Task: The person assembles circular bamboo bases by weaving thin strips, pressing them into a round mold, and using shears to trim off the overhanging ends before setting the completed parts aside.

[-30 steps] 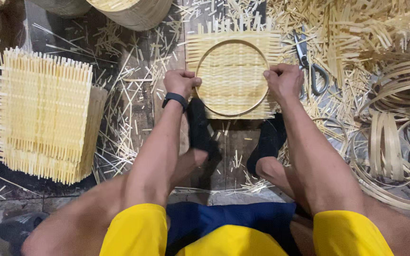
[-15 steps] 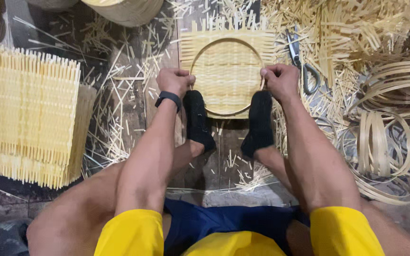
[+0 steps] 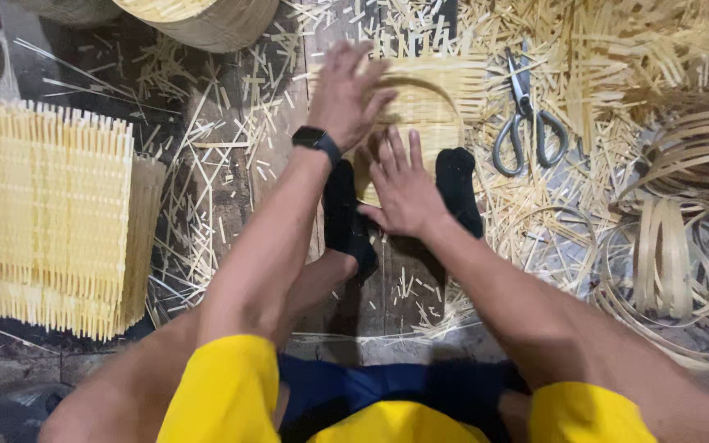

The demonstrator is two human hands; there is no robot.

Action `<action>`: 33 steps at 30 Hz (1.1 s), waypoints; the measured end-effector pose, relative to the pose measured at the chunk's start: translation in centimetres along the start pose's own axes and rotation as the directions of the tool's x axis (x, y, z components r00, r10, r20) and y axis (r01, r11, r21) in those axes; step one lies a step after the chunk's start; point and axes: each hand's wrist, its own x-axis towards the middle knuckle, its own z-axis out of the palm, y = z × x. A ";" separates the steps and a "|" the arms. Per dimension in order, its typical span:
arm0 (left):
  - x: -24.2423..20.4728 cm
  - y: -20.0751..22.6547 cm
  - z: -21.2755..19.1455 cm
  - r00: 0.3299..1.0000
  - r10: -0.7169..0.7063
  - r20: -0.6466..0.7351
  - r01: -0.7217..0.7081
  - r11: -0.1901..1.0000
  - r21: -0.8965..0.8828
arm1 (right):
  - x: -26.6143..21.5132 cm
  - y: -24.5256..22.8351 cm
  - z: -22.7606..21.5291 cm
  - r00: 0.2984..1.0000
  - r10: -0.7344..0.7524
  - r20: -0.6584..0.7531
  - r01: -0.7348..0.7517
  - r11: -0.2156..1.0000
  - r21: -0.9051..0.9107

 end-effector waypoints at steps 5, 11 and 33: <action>1.3 -0.8 2.7 0.981 -0.147 0.125 0.177 0.945 -0.275 | -0.3 -0.6 4.2 0.940 -0.030 -0.340 0.013 0.999 -0.051; 1.7 0.2 2.2 0.996 -0.083 0.021 0.085 0.970 -0.229 | 0.5 0.8 0.8 0.991 0.004 -0.134 0.027 0.973 0.231; 2.8 -0.3 1.9 0.984 -0.141 0.112 0.177 0.857 -0.483 | 5.7 9.0 -2.7 0.665 0.582 -0.468 -0.219 0.751 0.622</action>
